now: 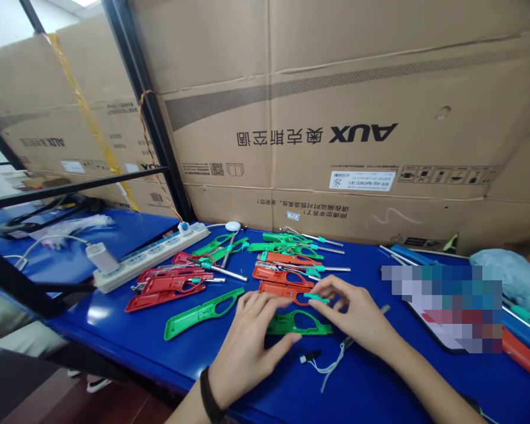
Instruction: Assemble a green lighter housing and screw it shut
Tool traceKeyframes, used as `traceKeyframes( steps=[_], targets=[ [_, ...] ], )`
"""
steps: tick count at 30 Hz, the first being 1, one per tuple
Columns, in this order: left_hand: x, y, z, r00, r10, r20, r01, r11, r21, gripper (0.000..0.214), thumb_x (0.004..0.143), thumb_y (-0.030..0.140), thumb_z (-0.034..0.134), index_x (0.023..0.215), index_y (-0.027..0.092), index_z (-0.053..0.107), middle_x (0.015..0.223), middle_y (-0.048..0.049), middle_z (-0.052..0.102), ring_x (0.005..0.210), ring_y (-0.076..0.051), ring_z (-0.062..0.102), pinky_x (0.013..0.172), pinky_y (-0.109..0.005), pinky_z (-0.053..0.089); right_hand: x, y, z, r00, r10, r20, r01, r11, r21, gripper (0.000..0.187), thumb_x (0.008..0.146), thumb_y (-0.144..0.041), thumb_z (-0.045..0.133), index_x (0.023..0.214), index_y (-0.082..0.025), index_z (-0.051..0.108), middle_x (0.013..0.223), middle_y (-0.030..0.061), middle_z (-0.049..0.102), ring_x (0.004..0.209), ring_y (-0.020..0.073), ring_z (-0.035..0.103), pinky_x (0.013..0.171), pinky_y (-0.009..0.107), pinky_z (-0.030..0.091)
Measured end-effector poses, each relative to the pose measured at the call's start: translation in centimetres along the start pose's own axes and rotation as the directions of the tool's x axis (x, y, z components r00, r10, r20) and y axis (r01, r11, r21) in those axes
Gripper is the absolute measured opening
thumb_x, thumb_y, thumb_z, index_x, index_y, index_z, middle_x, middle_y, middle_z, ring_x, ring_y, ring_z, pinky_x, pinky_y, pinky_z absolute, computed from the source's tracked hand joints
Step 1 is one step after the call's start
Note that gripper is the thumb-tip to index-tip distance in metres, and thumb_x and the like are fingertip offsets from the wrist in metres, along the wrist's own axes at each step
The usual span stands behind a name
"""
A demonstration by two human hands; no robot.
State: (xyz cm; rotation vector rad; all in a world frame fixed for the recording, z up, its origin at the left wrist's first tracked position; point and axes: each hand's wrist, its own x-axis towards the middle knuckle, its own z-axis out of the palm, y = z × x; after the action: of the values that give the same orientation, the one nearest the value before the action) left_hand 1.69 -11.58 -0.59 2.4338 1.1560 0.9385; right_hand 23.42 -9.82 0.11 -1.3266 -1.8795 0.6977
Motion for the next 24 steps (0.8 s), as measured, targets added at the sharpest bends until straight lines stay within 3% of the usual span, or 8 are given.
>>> traceKeyframes(
  steps=[3, 5, 8, 14, 20, 24],
  targets=[
    [0.8, 0.4, 0.5, 0.993, -0.113, 0.029, 0.116, 0.963, -0.243, 0.046, 0.088, 0.037, 0.055, 0.131, 0.026, 0.044, 0.106, -0.0054, 0.066, 0.091, -0.02, 0.061, 0.082, -0.033, 0.048, -0.3, -0.9, 0.3, 0.995, -0.007, 0.1, -0.014, 0.978, 0.209, 0.022, 0.074, -0.035, 0.068, 0.085, -0.022, 0.053, 0.081, -0.0002, 0.066, 0.074, 0.0149, 0.065, 0.059, 0.024, 0.051],
    [1.6, 0.3, 0.6, 0.983, -0.153, 0.105, 0.181, 0.914, -0.362, 0.032, 0.09, 0.038, 0.053, 0.118, 0.024, 0.059, 0.094, -0.0029, 0.071, 0.077, -0.017, 0.064, 0.069, -0.026, 0.05, -0.4, -1.2, 0.6, 0.992, 0.008, 0.123, -0.045, 0.954, 0.295, 0.03, 0.07, -0.034, 0.072, 0.083, -0.023, 0.048, 0.076, -0.0028, 0.064, 0.072, 0.0142, 0.065, 0.062, 0.025, 0.052],
    [3.0, 0.1, 0.2, 0.979, -0.126, 0.159, 0.179, 0.903, -0.39, 0.022, 0.087, 0.036, 0.057, 0.095, 0.022, 0.072, 0.088, -0.001, 0.073, 0.071, -0.016, 0.065, 0.063, -0.022, 0.049, -0.6, -1.1, 0.9, 0.992, 0.03, 0.119, -0.071, 0.933, 0.354, 0.033, 0.069, -0.033, 0.072, 0.083, -0.023, 0.044, 0.073, -0.0044, 0.061, 0.071, 0.0138, 0.065, 0.06, 0.024, 0.052],
    [5.8, -1.0, -0.4, 0.976, 0.081, 0.204, 0.018, 0.898, -0.44, 0.025, 0.086, 0.029, 0.06, 0.108, 0.019, 0.066, 0.095, -0.0045, 0.071, 0.075, -0.015, 0.065, 0.067, -0.023, 0.051, -0.4, -0.9, 0.7, 0.995, 0.039, 0.086, -0.07, 0.92, 0.385, 0.027, 0.078, -0.036, 0.064, 0.092, -0.024, 0.044, 0.081, -0.0012, 0.064, 0.076, 0.0146, 0.066, 0.065, 0.028, 0.054],
    [6.7, -2.1, 0.3, 0.96, 0.273, 0.056, -0.224, 0.877, -0.424, 0.035, 0.078, 0.028, 0.07, 0.11, 0.017, 0.061, 0.097, -0.0069, 0.068, 0.083, -0.016, 0.064, 0.079, -0.027, 0.052, 0.0, -0.2, 0.3, 0.994, 0.087, 0.062, -0.107, 0.865, 0.491, 0.028, 0.079, -0.039, 0.064, 0.093, -0.024, 0.045, 0.08, -0.0019, 0.063, 0.073, 0.0139, 0.065, 0.069, 0.029, 0.053],
    [6.2, -2.8, 1.1, 0.894, 0.442, -0.069, -0.445, 0.863, -0.238, 0.035, 0.082, 0.028, 0.065, 0.115, 0.016, 0.058, 0.093, -0.0085, 0.066, 0.084, -0.017, 0.063, 0.075, -0.028, 0.053, 0.1, 0.1, 0.4, 0.985, 0.138, 0.098, -0.17, 0.816, 0.553, 0.031, 0.077, -0.042, 0.067, 0.09, -0.023, 0.046, 0.075, -0.0027, 0.066, 0.069, 0.0138, 0.066, 0.069, 0.028, 0.053]
  ],
)
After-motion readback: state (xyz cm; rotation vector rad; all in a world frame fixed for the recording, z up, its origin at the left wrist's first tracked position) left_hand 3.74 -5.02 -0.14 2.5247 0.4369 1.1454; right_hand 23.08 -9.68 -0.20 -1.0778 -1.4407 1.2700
